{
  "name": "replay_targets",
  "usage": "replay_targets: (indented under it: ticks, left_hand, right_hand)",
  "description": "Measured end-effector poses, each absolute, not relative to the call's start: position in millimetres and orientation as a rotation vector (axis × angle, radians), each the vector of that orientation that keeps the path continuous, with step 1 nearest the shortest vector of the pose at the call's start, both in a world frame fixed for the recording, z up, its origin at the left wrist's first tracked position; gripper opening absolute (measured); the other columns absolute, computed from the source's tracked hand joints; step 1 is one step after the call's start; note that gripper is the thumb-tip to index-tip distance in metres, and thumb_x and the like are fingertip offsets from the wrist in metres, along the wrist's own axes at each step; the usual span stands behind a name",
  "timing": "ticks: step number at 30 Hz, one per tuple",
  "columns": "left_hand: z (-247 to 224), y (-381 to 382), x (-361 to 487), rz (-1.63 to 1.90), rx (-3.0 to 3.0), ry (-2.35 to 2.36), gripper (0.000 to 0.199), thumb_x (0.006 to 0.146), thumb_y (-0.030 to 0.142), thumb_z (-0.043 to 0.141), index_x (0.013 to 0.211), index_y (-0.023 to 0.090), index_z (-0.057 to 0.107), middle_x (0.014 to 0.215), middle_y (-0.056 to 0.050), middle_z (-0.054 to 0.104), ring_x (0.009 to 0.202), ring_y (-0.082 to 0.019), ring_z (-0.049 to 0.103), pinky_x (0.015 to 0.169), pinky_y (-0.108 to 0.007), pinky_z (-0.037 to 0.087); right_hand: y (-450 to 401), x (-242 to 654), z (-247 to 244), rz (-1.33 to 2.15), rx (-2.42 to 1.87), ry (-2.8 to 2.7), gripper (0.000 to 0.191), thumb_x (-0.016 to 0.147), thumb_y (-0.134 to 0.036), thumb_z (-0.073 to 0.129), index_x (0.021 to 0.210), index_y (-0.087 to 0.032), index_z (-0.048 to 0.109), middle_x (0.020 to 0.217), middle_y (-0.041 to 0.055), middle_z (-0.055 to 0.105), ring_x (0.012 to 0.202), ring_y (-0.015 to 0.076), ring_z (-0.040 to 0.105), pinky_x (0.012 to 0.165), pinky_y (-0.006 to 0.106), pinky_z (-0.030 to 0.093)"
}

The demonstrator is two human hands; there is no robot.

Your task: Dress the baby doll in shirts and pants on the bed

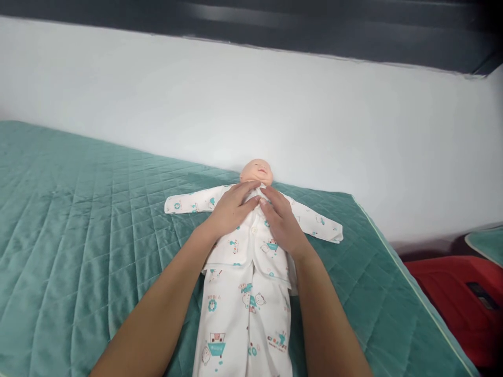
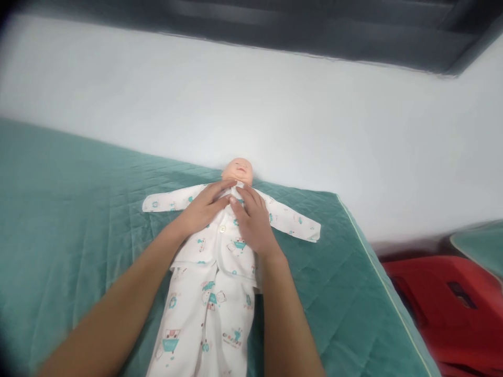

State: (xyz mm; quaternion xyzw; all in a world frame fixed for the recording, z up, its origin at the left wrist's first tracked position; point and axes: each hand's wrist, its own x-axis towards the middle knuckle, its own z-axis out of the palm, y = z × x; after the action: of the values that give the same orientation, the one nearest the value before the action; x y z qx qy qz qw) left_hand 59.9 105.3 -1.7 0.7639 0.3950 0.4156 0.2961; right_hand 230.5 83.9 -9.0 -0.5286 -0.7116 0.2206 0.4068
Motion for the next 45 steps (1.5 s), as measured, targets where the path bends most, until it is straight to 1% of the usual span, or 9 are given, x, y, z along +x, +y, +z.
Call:
replay_targets:
  ticks: [6, 9, 12, 18, 23, 26, 30, 34, 45]
  left_hand:
    - [-2, 103, 61, 1.109, 1.959, 1.062, 0.042, 0.096, 0.039, 0.047, 0.137, 0.028, 0.053, 0.144, -0.005, 0.053, 0.136, -0.021, 0.045, 0.115, -0.040, 0.036]
    - [-1, 101, 61, 1.104, 1.926, 1.072, 0.042, 0.096, 0.038, 0.048, 0.136, 0.027, 0.054, 0.144, -0.005, 0.053, 0.136, -0.021, 0.046, 0.115, -0.039, 0.035]
    - [0, 101, 61, 1.104, 1.915, 1.060, 0.041, 0.096, 0.036, 0.048, 0.136, 0.028, 0.054, 0.144, -0.004, 0.053, 0.136, -0.021, 0.045, 0.116, -0.039, 0.035]
    - [0, 101, 60, 1.112, 1.949, 1.052, 0.042, 0.097, 0.038, 0.048, 0.137, 0.027, 0.053, 0.144, -0.004, 0.054, 0.136, -0.020, 0.045, 0.117, -0.039, 0.034]
    - [1, 100, 60, 1.102, 1.960, 1.056, 0.041, 0.097, 0.038, 0.046, 0.137, 0.029, 0.053, 0.144, -0.003, 0.053, 0.136, -0.021, 0.045, 0.117, -0.039, 0.034]
    - [0, 101, 59, 1.098, 1.955, 1.050, 0.042, 0.097, 0.039, 0.046, 0.137, 0.030, 0.052, 0.145, -0.003, 0.052, 0.138, -0.021, 0.044, 0.117, -0.040, 0.033]
    - [0, 101, 58, 1.088, 1.956, 1.029, 0.041, 0.097, 0.038, 0.045, 0.137, 0.032, 0.052, 0.147, -0.002, 0.051, 0.138, -0.021, 0.043, 0.117, -0.041, 0.033]
    - [2, 100, 57, 1.083, 1.933, 1.008, 0.040, 0.097, 0.036, 0.047, 0.136, 0.032, 0.053, 0.146, -0.001, 0.051, 0.138, -0.021, 0.044, 0.116, -0.039, 0.035]
    - [1, 101, 58, 1.092, 1.951, 1.007, 0.041, 0.096, 0.036, 0.049, 0.136, 0.031, 0.053, 0.146, -0.001, 0.052, 0.138, -0.021, 0.043, 0.117, -0.038, 0.033]
  right_hand:
    - [89, 228, -5, 0.584, -1.382, -1.712, 0.044, 0.095, -0.056, 0.042, 0.126, -0.032, 0.062, 0.142, 0.0044, 0.052, 0.137, 0.0265, 0.040, 0.116, 0.052, 0.027]
    - [91, 229, -3, 0.611, -1.402, -1.710, 0.045, 0.096, -0.056, 0.040, 0.126, -0.032, 0.063, 0.144, 0.0039, 0.051, 0.139, 0.0262, 0.038, 0.117, 0.052, 0.023]
    - [92, 231, -5, 0.622, -1.353, -1.707, 0.044, 0.096, -0.055, 0.041, 0.126, -0.032, 0.063, 0.145, 0.0025, 0.051, 0.141, 0.0244, 0.036, 0.119, 0.050, 0.020]
    - [89, 231, -11, 0.624, -1.260, -1.552, 0.035, 0.094, -0.049, 0.049, 0.117, -0.030, 0.067, 0.133, 0.0023, 0.061, 0.128, 0.0231, 0.050, 0.113, 0.045, 0.034]
    - [88, 231, -10, 0.635, -1.281, -1.609, 0.035, 0.094, -0.048, 0.050, 0.120, -0.032, 0.065, 0.139, 0.0019, 0.055, 0.135, 0.0228, 0.043, 0.117, 0.048, 0.028]
    - [85, 234, -9, 0.727, -1.283, -1.615, 0.038, 0.089, -0.047, 0.057, 0.124, -0.035, 0.062, 0.146, -0.0002, 0.049, 0.140, 0.0228, 0.037, 0.118, 0.048, 0.028]
    - [82, 240, -7, 0.918, -1.236, -1.624, 0.047, 0.083, -0.037, 0.065, 0.129, -0.039, 0.057, 0.153, -0.0056, 0.041, 0.146, 0.0223, 0.029, 0.121, 0.049, 0.024]
    - [81, 240, -4, 0.951, -1.239, -1.586, 0.048, 0.080, -0.031, 0.065, 0.127, -0.039, 0.058, 0.153, -0.0055, 0.041, 0.146, 0.0228, 0.029, 0.121, 0.050, 0.023]
    - [79, 236, -1, 0.861, -1.254, -1.653, 0.050, 0.082, -0.033, 0.064, 0.131, -0.035, 0.054, 0.153, -0.0017, 0.041, 0.145, 0.0224, 0.031, 0.121, 0.047, 0.023]
